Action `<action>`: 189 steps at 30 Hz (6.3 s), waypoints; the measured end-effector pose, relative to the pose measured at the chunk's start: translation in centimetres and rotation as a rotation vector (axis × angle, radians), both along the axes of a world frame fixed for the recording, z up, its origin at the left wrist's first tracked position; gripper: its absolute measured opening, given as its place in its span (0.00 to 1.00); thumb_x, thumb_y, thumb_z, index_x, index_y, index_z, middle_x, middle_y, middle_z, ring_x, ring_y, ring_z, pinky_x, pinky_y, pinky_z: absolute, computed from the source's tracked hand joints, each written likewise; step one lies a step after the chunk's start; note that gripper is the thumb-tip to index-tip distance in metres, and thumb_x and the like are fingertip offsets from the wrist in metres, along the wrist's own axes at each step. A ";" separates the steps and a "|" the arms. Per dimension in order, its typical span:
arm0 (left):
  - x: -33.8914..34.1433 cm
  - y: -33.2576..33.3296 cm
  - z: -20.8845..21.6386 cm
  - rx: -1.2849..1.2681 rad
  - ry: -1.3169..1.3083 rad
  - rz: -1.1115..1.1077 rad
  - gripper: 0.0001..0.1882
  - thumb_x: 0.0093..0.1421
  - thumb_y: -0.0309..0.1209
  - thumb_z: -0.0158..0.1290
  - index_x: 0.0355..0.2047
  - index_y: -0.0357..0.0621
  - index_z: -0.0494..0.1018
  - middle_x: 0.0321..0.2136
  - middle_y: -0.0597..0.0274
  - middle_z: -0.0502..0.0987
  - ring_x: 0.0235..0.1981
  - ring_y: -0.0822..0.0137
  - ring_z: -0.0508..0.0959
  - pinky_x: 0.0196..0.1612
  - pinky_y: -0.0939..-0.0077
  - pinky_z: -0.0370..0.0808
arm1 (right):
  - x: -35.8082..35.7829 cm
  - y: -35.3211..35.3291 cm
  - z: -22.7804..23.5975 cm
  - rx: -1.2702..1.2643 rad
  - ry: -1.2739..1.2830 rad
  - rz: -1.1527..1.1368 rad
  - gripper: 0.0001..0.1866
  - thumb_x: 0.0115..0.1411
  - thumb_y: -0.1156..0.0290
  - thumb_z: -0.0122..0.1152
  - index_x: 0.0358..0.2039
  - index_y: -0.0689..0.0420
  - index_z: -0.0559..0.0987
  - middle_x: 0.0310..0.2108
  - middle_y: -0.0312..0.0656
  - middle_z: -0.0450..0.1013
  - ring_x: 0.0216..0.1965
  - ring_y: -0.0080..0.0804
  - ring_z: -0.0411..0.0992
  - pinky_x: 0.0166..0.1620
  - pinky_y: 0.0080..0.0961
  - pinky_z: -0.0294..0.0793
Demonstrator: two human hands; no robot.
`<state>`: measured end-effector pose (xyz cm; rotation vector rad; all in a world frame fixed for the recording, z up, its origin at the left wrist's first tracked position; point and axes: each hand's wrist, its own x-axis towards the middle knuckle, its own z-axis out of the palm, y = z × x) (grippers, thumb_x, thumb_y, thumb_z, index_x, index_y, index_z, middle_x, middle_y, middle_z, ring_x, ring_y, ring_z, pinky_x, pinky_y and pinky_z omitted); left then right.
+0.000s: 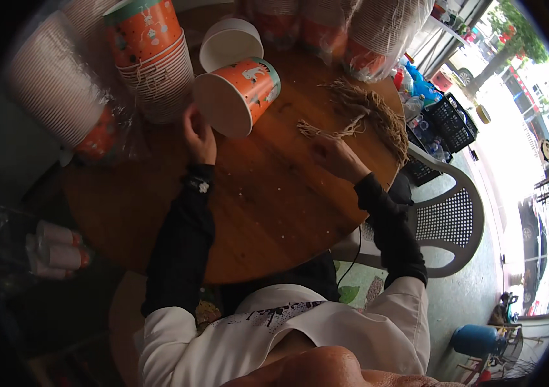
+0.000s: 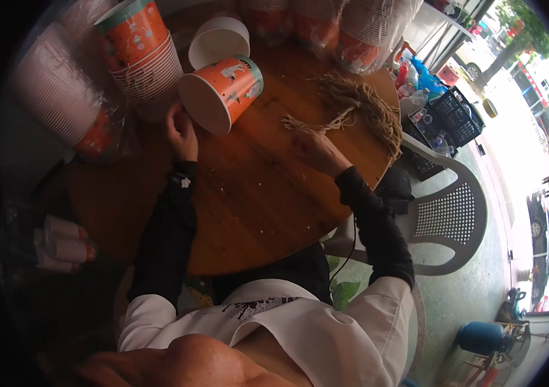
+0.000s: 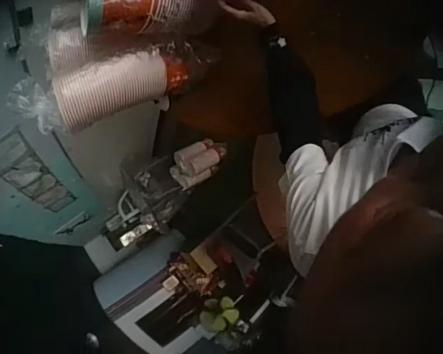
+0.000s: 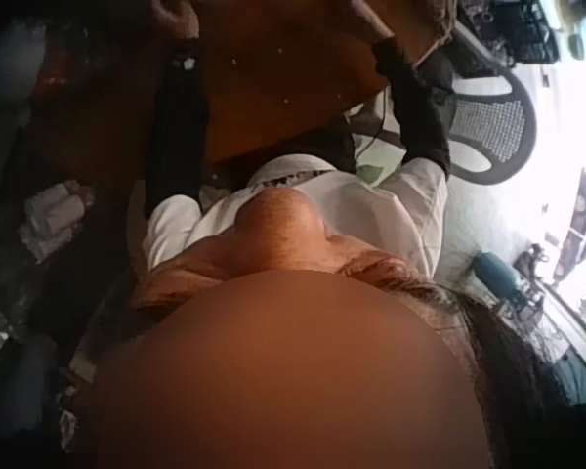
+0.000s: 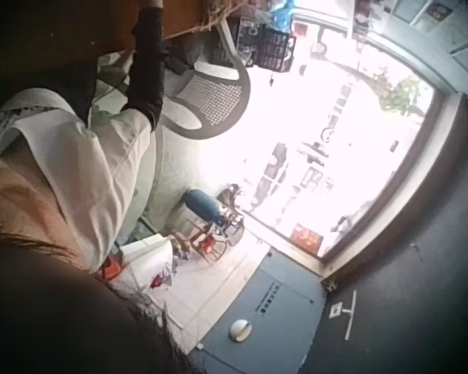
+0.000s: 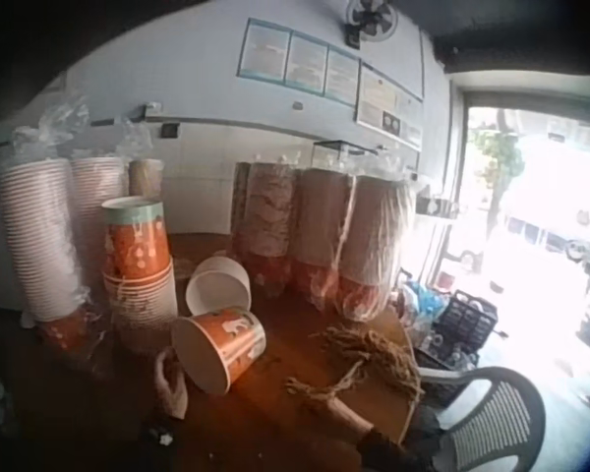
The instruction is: Tying natural fiber strings to the rims of paper cups as part of a manual packaging or assembly process.
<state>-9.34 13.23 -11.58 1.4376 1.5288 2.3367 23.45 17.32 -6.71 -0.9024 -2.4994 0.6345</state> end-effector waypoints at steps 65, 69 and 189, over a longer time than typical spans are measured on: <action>9.2 -0.8 2.7 -0.493 0.719 0.003 0.10 0.59 0.32 0.57 0.40 0.45 0.76 0.31 0.51 0.79 0.32 0.50 0.81 0.31 0.61 0.77 | -7.6 2.1 -0.2 -0.591 0.846 0.056 0.05 0.63 0.75 0.58 0.37 0.64 0.75 0.44 0.37 0.74 0.35 0.16 0.72 0.37 0.16 0.75; 9.2 -0.8 2.2 -0.463 0.649 0.006 0.07 0.59 0.31 0.56 0.36 0.43 0.75 0.29 0.50 0.78 0.30 0.48 0.80 0.28 0.61 0.76 | -8.1 1.7 -0.6 -0.609 0.887 0.033 0.05 0.63 0.76 0.59 0.36 0.64 0.75 0.45 0.37 0.73 0.28 0.14 0.68 0.30 0.15 0.70; 8.3 -5.0 3.0 -0.304 0.430 -0.179 0.04 0.62 0.23 0.52 0.37 0.40 0.74 0.32 0.60 0.79 0.31 0.67 0.79 0.31 0.74 0.75 | -9.4 -0.2 -1.4 -0.225 0.356 0.206 0.10 0.59 0.75 0.56 0.40 0.63 0.77 0.27 0.49 0.77 0.27 0.33 0.76 0.34 0.30 0.75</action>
